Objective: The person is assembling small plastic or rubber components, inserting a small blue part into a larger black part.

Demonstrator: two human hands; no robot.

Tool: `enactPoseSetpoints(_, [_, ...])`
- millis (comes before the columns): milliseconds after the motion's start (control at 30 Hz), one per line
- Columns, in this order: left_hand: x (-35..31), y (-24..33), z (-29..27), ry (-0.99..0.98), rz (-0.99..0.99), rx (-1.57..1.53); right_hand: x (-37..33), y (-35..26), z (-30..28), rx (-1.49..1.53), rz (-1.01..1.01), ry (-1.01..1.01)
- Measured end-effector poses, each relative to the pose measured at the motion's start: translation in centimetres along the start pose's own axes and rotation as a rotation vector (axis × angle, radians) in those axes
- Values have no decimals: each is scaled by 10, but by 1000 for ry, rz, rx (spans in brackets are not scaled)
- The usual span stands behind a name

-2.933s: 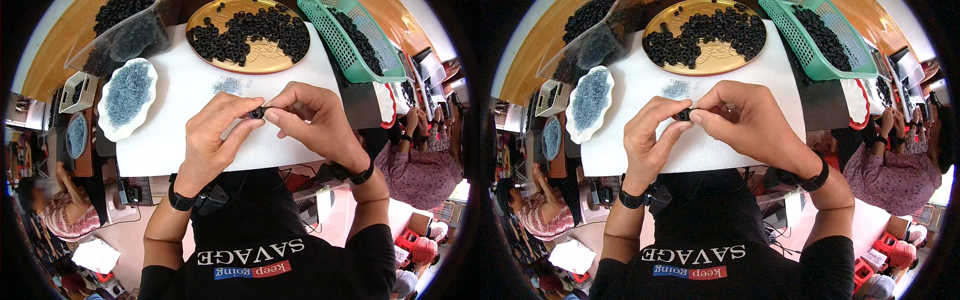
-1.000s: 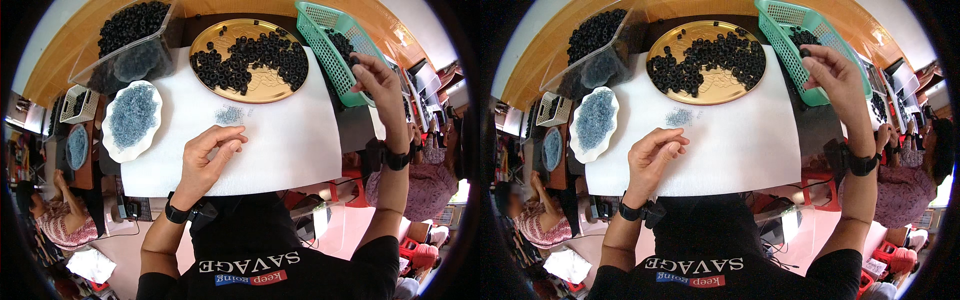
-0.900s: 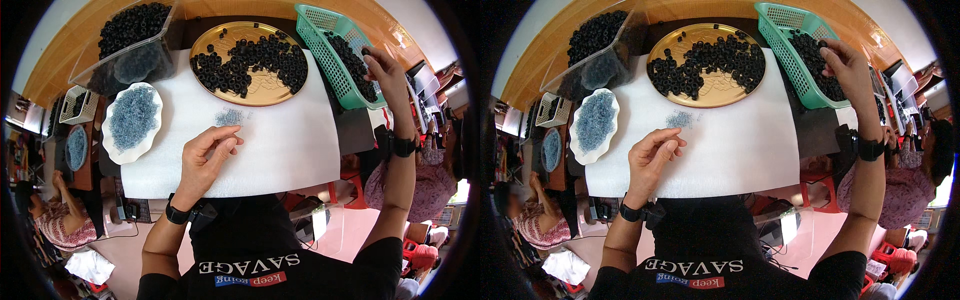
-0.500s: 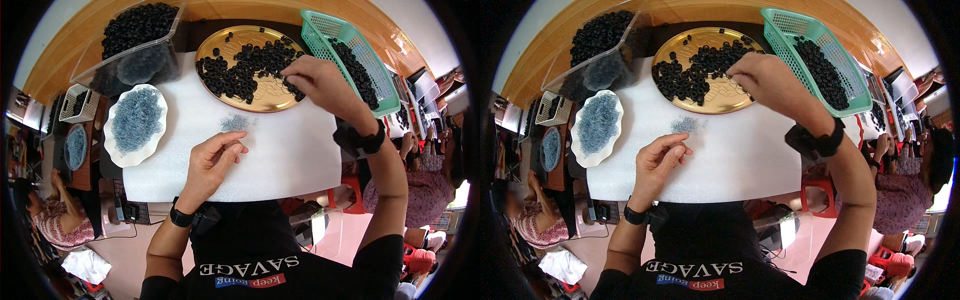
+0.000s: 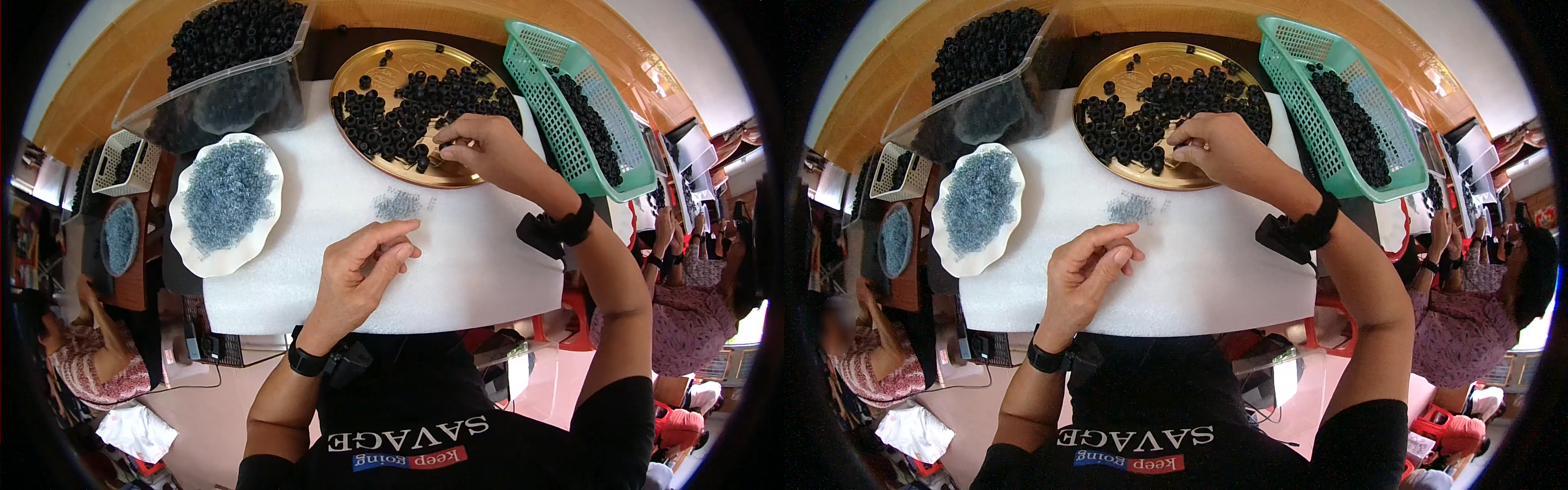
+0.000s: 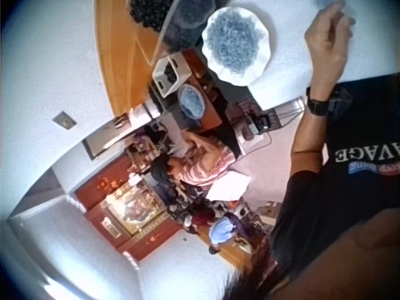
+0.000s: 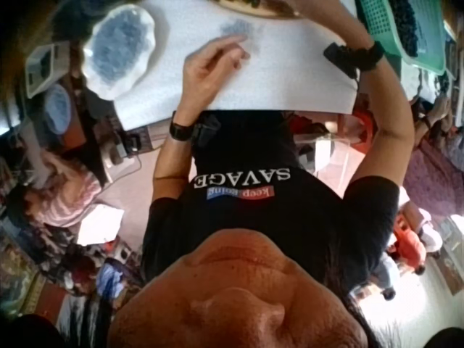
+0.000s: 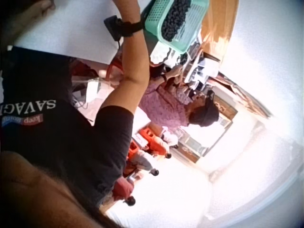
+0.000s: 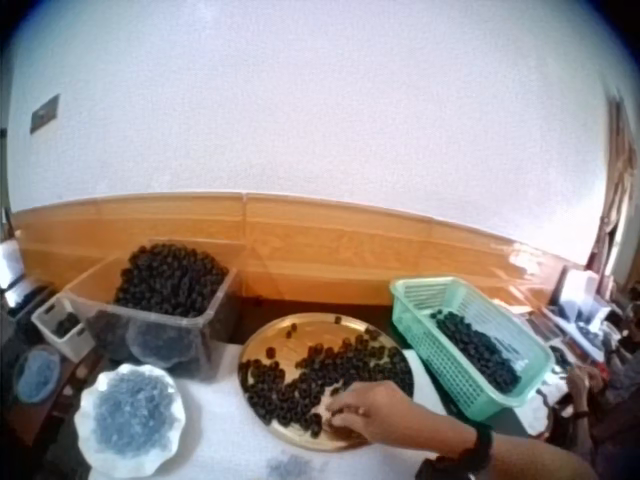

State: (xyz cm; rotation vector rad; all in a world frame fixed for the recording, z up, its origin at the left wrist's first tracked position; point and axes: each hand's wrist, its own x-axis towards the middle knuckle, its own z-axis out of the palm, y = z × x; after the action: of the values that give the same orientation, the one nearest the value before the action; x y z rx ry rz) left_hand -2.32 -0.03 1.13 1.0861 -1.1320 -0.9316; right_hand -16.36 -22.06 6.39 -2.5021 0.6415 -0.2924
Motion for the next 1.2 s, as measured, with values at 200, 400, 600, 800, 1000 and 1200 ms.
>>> enactPoseSetpoints(200, [4,-3,2,74,76,18,-36,-31,5,885,176,-197])
enactPoseSetpoints(400, [4,-2,5,120,256,185,-55,-57,22,1079,206,-211])
enactPoseSetpoints(600, [2,-8,2,148,262,221,-61,-60,36,1236,314,-205])
enactPoseSetpoints(800, [2,-9,2,142,287,239,-66,-61,43,1325,385,-210])
enactPoseSetpoints(1000, [5,-3,6,141,305,276,-70,-68,42,1009,289,-94])
enactPoseSetpoints(1200, [1,-1,8,80,274,392,-69,-65,40,890,309,-159])
